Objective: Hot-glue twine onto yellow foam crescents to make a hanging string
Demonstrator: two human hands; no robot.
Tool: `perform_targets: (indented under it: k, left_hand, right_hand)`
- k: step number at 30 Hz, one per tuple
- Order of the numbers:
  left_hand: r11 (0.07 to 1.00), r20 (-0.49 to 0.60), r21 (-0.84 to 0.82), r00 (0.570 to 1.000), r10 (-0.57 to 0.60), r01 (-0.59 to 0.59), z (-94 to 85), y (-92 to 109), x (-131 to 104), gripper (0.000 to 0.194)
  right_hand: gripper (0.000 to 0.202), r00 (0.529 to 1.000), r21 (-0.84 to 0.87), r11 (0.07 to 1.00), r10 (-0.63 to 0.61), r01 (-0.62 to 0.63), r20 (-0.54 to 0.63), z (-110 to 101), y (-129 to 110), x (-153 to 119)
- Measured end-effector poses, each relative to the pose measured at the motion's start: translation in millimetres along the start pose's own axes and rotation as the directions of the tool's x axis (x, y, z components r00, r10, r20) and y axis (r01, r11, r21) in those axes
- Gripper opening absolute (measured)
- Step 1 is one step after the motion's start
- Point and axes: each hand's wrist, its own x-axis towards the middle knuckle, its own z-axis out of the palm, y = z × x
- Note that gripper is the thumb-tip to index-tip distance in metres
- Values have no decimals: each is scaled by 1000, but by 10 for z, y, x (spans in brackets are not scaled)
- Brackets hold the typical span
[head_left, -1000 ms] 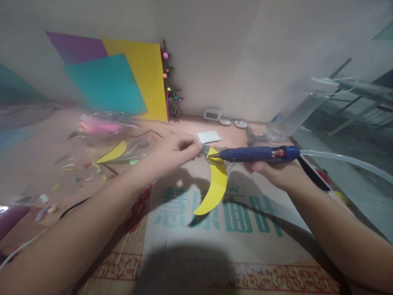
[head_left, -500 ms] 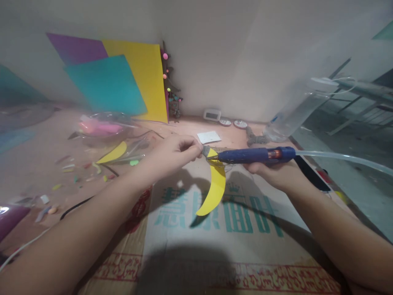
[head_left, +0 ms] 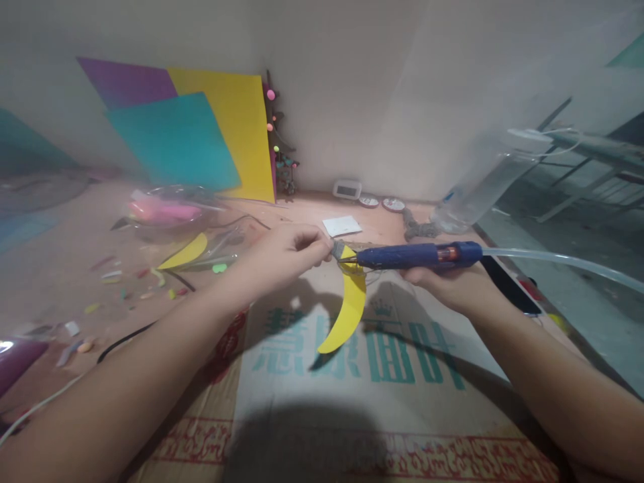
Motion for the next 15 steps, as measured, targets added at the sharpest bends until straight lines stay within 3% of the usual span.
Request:
perform_targets:
  k: [15]
  left_hand:
    - [1000, 10, 8, 1000, 12, -12, -17, 67, -21, 30]
  right_hand:
    - [43, 996, -59, 997, 35, -40, -84, 21, 38, -21]
